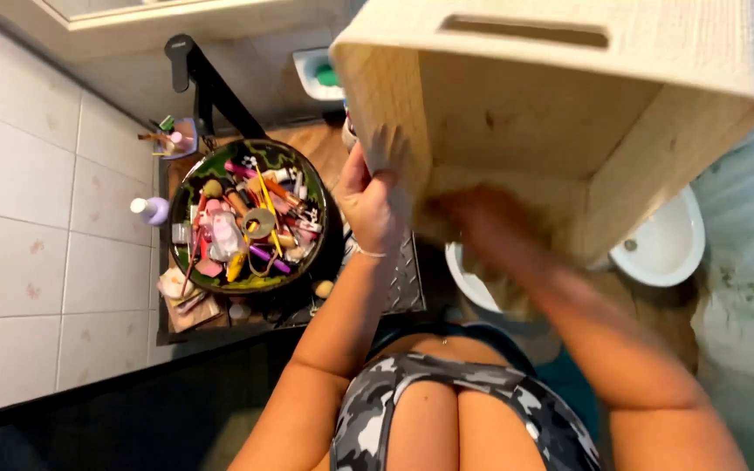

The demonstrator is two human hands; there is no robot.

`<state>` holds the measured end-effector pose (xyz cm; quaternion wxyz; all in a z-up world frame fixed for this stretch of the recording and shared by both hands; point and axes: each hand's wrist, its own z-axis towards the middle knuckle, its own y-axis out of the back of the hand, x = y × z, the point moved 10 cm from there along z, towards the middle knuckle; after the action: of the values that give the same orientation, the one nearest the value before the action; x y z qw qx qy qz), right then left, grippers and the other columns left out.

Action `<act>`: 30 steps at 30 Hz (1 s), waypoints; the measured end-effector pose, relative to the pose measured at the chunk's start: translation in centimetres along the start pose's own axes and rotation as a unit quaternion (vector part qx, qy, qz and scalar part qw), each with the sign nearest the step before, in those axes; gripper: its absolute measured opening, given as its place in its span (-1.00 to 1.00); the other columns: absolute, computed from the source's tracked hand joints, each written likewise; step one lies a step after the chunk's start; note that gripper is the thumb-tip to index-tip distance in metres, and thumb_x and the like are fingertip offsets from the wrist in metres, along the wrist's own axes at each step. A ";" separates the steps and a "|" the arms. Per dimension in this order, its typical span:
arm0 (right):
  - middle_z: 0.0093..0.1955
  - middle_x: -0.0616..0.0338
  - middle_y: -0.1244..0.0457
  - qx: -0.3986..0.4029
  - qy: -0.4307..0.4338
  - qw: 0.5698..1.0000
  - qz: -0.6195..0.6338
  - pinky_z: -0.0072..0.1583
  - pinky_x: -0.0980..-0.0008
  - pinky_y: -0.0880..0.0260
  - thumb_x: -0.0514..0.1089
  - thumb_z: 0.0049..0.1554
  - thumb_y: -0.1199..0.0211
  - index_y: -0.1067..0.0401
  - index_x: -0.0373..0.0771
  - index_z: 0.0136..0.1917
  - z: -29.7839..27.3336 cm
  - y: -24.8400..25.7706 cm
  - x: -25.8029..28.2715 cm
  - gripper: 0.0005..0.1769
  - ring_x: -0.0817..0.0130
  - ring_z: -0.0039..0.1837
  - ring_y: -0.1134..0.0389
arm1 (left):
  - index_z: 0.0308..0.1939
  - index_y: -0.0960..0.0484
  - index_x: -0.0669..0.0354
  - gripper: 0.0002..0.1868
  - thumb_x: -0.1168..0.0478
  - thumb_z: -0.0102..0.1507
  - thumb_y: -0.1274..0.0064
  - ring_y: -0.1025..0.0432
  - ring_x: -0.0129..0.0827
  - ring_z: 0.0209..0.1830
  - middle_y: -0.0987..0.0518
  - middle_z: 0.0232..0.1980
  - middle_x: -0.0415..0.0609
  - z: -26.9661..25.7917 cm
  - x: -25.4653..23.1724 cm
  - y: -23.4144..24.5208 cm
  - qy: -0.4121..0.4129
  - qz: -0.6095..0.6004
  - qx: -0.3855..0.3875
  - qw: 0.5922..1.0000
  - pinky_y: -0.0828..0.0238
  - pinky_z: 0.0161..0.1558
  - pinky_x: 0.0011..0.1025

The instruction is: The person wipes a rectangular tray with a cloth, then picks up makeup brushes and other cosmetic items from a bowl and places them into the tray. The person also handles a mascara tube and other makeup products.

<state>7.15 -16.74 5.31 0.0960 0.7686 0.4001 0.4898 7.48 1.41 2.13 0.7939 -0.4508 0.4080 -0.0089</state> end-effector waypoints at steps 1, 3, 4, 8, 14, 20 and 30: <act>-0.31 -0.14 -0.39 0.004 -0.003 1.000 0.001 -0.57 0.04 -0.38 0.28 0.06 -0.28 -0.65 -0.10 -0.01 2.5 0.2 -2.0 -0.52 -0.11 -0.41 -0.43 | 0.29 -0.51 0.39 -0.28 0.69 0.02 0.12 -0.49 -0.11 0.17 -0.61 0.15 0.26 0.7 0.4 0.5 0.002 0.004 -0.002 1.000 -0.46 0.23 -0.10; 0.09 0.02 -0.40 -0.184 0.358 0.849 -0.343 0.08 0.06 -0.42 -0.17 0.12 -0.17 -0.55 -0.14 0.27 3.2 1.0 0.5 -0.56 -0.03 0.07 -0.36 | 0.26 -0.55 0.36 -0.31 0.69 0.03 0.07 -0.53 -0.19 0.11 -0.64 0.10 0.22 0.9 0.9 1.5 0.001 0.020 0.009 1.000 -0.51 0.17 -0.16; 0.09 0.02 -0.40 -0.186 0.360 0.847 -0.346 0.08 0.06 -0.42 -0.17 0.12 -0.17 -0.55 -0.14 0.27 1.8 1.0 2.1 -0.56 -0.03 0.07 -0.36 | 0.26 -0.55 0.36 -0.31 0.69 0.03 0.07 -0.53 -0.19 0.11 -0.64 0.10 0.22 1.0 0.8 1.2 -0.001 0.017 0.009 1.000 -0.51 0.17 -0.16; -0.34 -0.07 -0.34 -0.055 0.059 0.992 -0.096 -0.40 0.08 -0.29 0.15 0.04 -0.21 -0.58 -0.15 -0.13 -0.2 1.7 3.1 -0.64 -0.03 -0.38 -0.31 | 0.24 -0.57 0.37 -0.33 0.70 0.04 0.08 -0.54 -0.17 0.10 -0.65 0.07 0.26 1.7 0.7 2.9 -0.015 0.024 0.004 1.000 -0.52 0.14 -0.13; 0.02 -0.15 -0.39 -0.185 0.132 0.942 -0.248 0.00 -0.12 -0.42 0.09 0.15 -0.01 -0.58 -0.22 0.08 3.0 4.1 -0.8 -0.52 -0.20 0.07 -0.41 | 0.27 -0.55 0.33 -0.32 0.71 0.06 0.06 -0.53 -0.20 0.13 -0.64 0.12 0.24 2.4 -1.6 1.3 -0.023 0.012 0.014 1.000 -0.52 0.16 -0.17; 0.02 0.13 -0.42 -0.085 0.375 0.868 -0.316 0.03 -0.10 -0.50 -0.17 0.09 -0.08 -0.53 0.04 0.14 -2.5 -6.6 -1.0 -0.62 -0.09 0.01 -0.42 | 0.27 -0.55 0.33 -0.29 0.72 0.04 0.08 -0.53 -0.17 0.14 -0.64 0.12 0.24 3.0 -0.8 3.0 -0.024 0.022 -0.005 0.999 -0.51 0.18 -0.16; 0.19 -0.03 -0.42 0.076 0.089 0.942 -0.314 0.36 -0.10 -0.39 0.12 0.18 0.03 -0.51 0.00 0.19 5.8 -4.6 -25.5 -0.56 -0.15 0.29 -0.39 | 0.35 -0.49 0.24 -0.27 0.69 0.09 0.05 -0.45 -0.37 0.22 -0.58 0.24 0.09 2.4 -4.3 5.9 0.038 0.122 0.021 0.992 -0.45 0.28 -0.27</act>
<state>4.47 -30.35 -17.32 0.1502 0.5621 0.6644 0.4691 4.10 8.20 1.21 0.7821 -0.3807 0.4894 0.0624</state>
